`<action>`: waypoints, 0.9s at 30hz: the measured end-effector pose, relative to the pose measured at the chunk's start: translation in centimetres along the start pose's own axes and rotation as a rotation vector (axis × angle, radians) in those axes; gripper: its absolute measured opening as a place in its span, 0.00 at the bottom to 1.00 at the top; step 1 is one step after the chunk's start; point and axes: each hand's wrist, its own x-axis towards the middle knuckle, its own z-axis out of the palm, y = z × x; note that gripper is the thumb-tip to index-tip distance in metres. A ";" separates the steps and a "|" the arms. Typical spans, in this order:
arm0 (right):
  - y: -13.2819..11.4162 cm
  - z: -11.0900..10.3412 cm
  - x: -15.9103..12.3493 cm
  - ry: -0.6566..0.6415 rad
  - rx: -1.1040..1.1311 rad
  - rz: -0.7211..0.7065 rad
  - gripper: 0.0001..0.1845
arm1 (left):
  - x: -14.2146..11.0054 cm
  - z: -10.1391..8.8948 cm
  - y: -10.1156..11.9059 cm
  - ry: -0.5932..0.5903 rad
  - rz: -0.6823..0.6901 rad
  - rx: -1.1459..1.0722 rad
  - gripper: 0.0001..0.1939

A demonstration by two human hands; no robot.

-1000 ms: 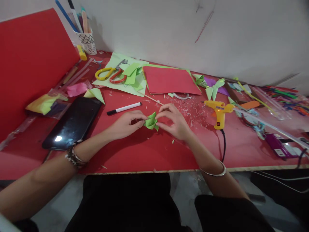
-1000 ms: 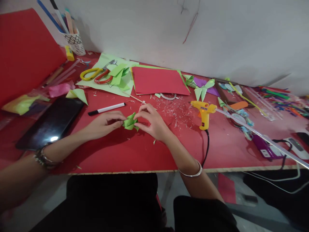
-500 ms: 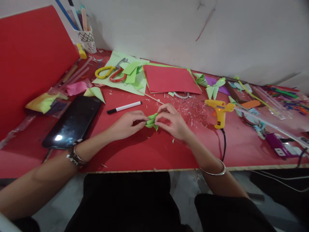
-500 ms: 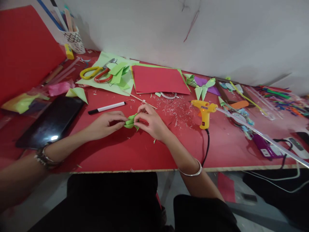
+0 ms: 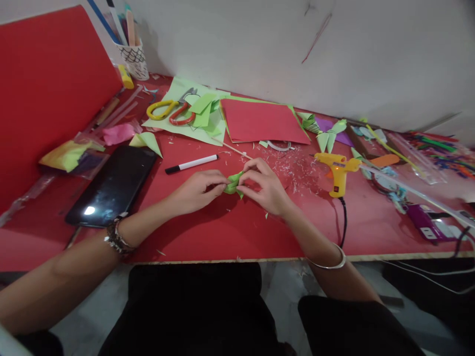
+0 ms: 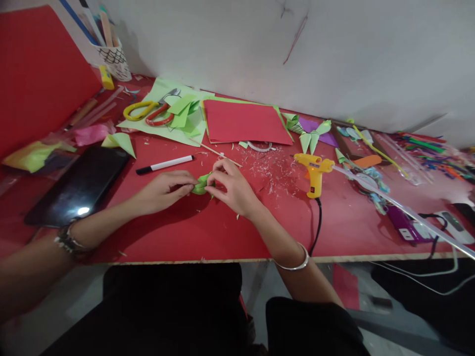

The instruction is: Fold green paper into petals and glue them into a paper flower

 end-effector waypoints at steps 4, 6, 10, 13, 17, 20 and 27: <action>0.0 0.1 0.0 -0.001 -0.014 -0.011 0.03 | 0.0 0.0 0.1 -0.004 -0.003 0.008 0.12; 0.1 0.2 -0.1 0.001 -0.018 -0.018 0.03 | 0.0 0.0 0.1 -0.003 -0.002 0.011 0.12; 0.2 0.4 -0.1 0.011 -0.022 -0.041 0.03 | 0.0 0.0 0.1 -0.002 0.000 0.013 0.12; 0.2 0.4 -0.2 0.016 -0.029 -0.047 0.03 | 0.0 0.0 0.1 -0.002 -0.015 0.024 0.12; 0.1 0.4 -0.1 0.022 -0.027 -0.041 0.03 | 0.1 0.0 0.3 -0.011 -0.028 0.018 0.11; 0.1 0.5 -0.2 0.030 -0.028 -0.032 0.02 | 0.1 0.0 0.4 -0.004 -0.036 -0.024 0.10; 0.1 0.4 -0.2 0.060 -0.037 -0.049 0.03 | 0.2 0.1 0.6 0.043 -0.052 -0.068 0.08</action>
